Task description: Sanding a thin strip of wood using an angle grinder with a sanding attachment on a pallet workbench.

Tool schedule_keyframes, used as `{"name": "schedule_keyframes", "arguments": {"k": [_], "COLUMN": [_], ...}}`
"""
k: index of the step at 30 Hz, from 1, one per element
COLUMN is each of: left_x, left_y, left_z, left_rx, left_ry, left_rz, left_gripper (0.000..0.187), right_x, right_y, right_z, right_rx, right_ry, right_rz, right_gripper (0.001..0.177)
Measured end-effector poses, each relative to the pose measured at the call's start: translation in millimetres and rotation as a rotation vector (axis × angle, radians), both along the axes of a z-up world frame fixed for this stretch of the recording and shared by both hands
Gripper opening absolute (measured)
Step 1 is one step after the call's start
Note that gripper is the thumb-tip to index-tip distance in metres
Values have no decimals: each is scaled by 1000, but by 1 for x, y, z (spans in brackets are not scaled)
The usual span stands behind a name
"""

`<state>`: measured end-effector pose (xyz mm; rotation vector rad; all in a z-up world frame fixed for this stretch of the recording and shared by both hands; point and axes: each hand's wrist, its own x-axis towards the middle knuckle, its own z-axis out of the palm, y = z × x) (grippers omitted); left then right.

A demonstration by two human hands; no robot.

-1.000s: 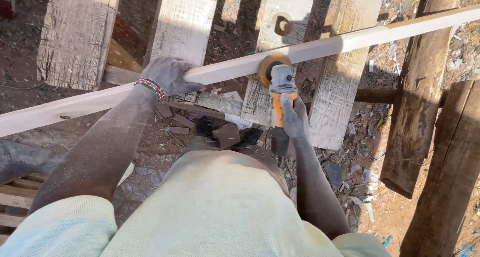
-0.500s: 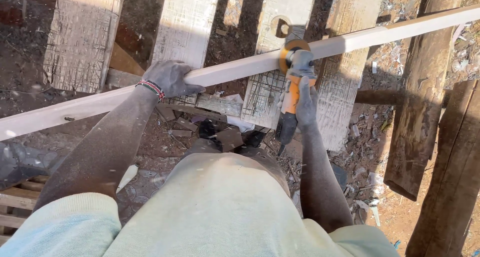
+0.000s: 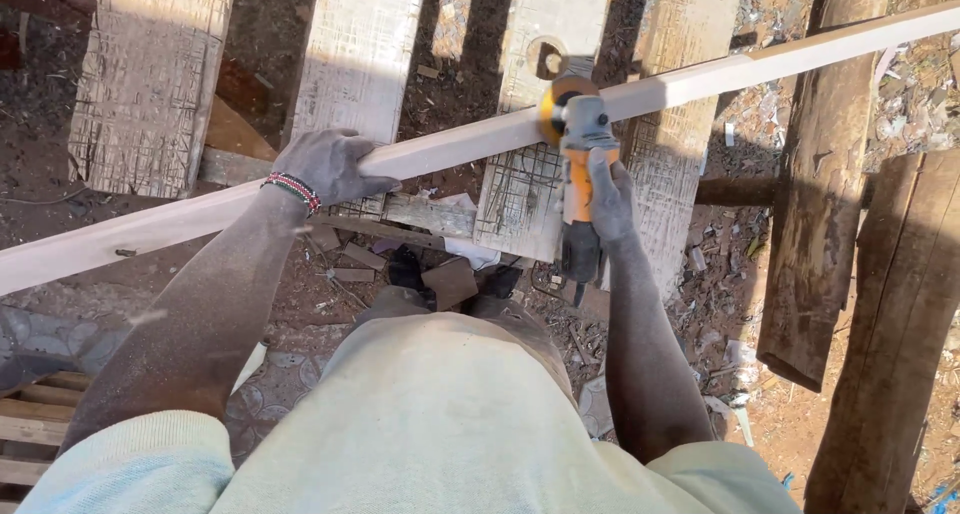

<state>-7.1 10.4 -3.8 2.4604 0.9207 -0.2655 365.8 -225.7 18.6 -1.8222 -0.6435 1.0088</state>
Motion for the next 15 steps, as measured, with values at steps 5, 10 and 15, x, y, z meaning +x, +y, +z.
{"name": "schedule_keyframes", "arguments": {"k": [5,10,15], "left_x": [-1,-18,-46], "left_y": [-10,-35,-56], "left_z": [-23,-53,0], "left_rx": [-3,173,223], "left_ry": [-25,95,95], "left_rz": [43,-52,-24], "left_gripper": [58,45,49], "right_x": [120,155,212], "right_y": [-11,-54,-154], "right_z": [6,47,-13], "right_rx": [82,196,281], "right_ry": [235,369,561], "right_rz": [-261,-349,-218], "right_gripper": [91,72,77]}}
